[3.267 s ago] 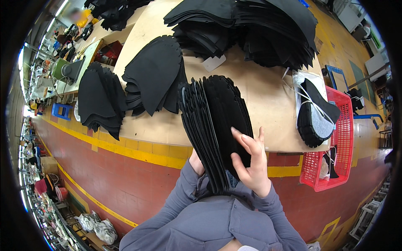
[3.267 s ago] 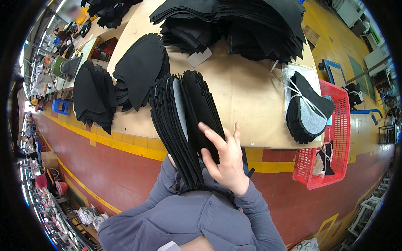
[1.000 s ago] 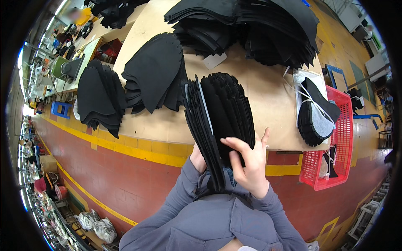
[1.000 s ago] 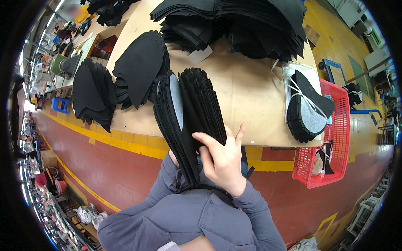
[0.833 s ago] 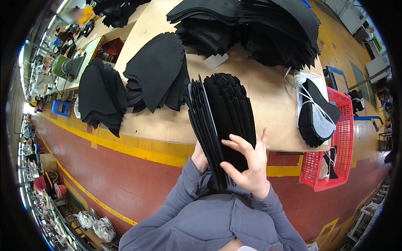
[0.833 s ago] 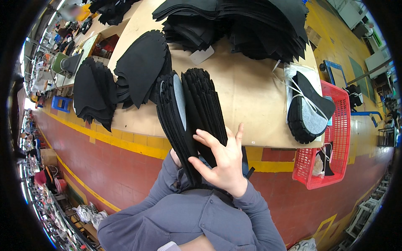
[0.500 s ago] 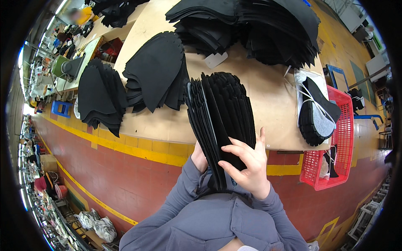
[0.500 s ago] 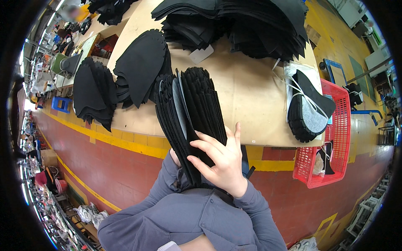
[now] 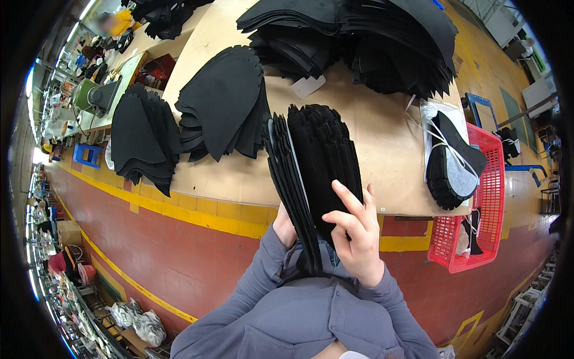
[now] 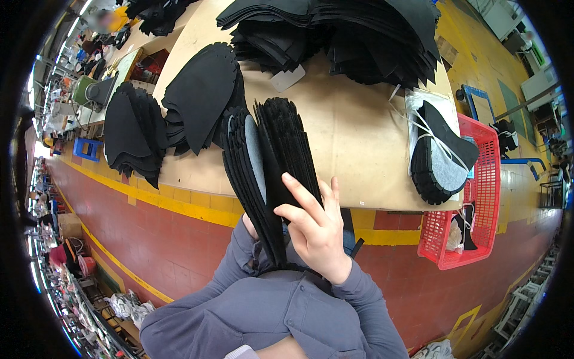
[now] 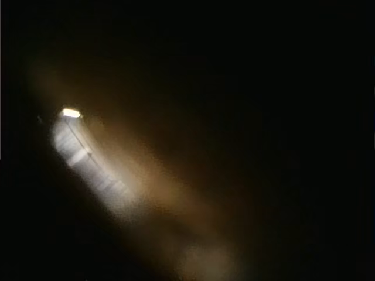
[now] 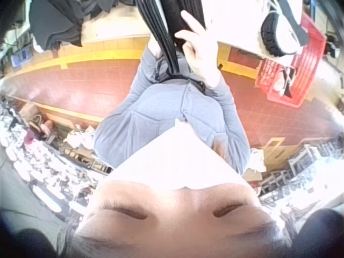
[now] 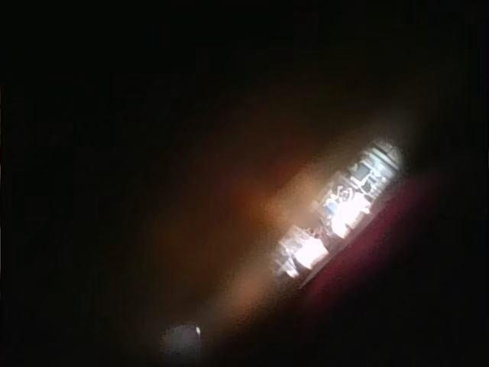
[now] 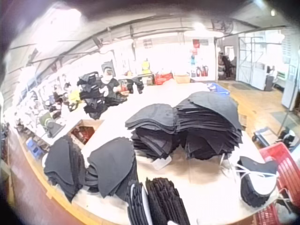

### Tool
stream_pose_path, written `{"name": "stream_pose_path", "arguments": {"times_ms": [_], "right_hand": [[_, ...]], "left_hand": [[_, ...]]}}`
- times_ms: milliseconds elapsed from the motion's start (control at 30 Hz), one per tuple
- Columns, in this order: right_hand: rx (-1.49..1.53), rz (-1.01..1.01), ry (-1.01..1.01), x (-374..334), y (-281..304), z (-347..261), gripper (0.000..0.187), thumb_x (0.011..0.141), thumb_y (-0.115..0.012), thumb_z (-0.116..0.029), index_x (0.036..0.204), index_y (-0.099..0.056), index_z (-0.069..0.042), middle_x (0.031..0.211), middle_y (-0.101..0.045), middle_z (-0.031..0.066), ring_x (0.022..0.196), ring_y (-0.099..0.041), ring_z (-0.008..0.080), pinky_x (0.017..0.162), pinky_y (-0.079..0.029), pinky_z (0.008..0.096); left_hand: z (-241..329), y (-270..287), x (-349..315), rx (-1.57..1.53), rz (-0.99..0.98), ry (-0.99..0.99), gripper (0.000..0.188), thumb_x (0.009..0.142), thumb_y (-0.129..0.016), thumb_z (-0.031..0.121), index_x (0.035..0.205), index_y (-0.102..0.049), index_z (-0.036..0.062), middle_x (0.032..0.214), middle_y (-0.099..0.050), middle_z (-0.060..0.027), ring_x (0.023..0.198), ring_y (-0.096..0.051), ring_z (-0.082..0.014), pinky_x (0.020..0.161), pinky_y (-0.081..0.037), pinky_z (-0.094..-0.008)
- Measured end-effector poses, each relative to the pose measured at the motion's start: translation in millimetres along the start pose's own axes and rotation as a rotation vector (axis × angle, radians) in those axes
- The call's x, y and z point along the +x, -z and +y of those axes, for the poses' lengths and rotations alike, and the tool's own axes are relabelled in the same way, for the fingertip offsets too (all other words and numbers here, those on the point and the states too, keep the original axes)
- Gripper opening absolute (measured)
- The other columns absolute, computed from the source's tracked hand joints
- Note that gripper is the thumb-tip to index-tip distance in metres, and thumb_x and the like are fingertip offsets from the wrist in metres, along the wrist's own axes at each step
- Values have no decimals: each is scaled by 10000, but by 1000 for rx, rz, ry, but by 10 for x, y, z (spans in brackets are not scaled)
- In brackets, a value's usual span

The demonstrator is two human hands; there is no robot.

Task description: The person repeatedly picks up black fabric pieces from a table, aligns them into neat stacks, and places them back down. They occasionally insert a gray insert into a stack and tie a bundle with a white string. The work occurs at a large table in a busy factory floor with other workers visible in the background.

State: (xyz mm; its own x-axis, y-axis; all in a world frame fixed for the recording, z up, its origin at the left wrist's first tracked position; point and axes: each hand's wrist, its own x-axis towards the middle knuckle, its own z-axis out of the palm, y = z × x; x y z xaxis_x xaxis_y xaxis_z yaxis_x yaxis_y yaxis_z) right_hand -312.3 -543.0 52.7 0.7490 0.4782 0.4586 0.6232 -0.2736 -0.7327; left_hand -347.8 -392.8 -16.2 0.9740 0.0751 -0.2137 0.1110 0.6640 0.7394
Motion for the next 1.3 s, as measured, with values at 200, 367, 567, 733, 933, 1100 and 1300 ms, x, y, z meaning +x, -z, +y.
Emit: {"name": "stream_pose_path", "arguments": {"times_ms": [200,367,567,733,933,1100,1300], "right_hand": [[7,-140,-76,15,43,-26,329,774,-711,-85,1095,-649,-128,1167,-684,15,1199,-521,395,1109,-176,673],[10,-146,-65,-16,34,-14,481,753,-802,-248,1185,-627,-130,1174,-682,15,1197,-533,390,1113,-168,671],[38,-141,-69,-27,32,17,486,746,-799,-211,1195,-626,-149,1175,-683,8,1184,-553,354,1118,-166,666],[10,-132,-72,-8,43,-17,504,737,-808,-185,1204,-622,-154,1170,-684,4,1175,-560,350,1117,-171,666],[67,-145,-78,-10,32,-15,525,734,-820,-227,1214,-619,-159,1162,-686,1,1136,-588,332,1117,-176,664],[48,-148,-76,4,48,5,544,723,-830,-239,1219,-622,-156,1153,-689,7,1106,-610,305,1117,-185,656],[59,-143,-73,25,55,-19,509,746,-806,-191,1218,-620,-148,1146,-690,15,1096,-614,306,1114,-197,652]], "left_hand": [[32,-24,-11,-9,-66,-4,540,1038,-344,363,1414,-415,-18,1366,-512,-226,1183,-581,-338,1010,-515,-435],[40,-44,-12,-13,-101,-8,531,1034,-355,352,1412,-418,-16,1366,-513,-223,1185,-580,-333,1011,-515,-432],[22,-33,-11,-12,-130,-12,521,1030,-368,339,1410,-421,-14,1366,-513,-219,1187,-579,-328,1011,-514,-429],[14,-15,-5,-9,-152,-18,513,1027,-379,328,1408,-424,-13,1366,-514,-216,1188,-578,-323,1011,-513,-427],[8,-1,37,-11,-181,-26,504,1023,-392,314,1406,-427,-11,1366,-514,-212,1190,-576,-318,1012,-512,-423],[16,9,26,-9,-193,-26,496,1020,-403,303,1405,-430,-9,1365,-515,-209,1192,-575,-313,1012,-511,-421],[-1,31,39,-22,-208,-26,488,1016,-416,290,1403,-433,-7,1365,-515,-205,1194,-574,-308,1013,-510,-418]]}}
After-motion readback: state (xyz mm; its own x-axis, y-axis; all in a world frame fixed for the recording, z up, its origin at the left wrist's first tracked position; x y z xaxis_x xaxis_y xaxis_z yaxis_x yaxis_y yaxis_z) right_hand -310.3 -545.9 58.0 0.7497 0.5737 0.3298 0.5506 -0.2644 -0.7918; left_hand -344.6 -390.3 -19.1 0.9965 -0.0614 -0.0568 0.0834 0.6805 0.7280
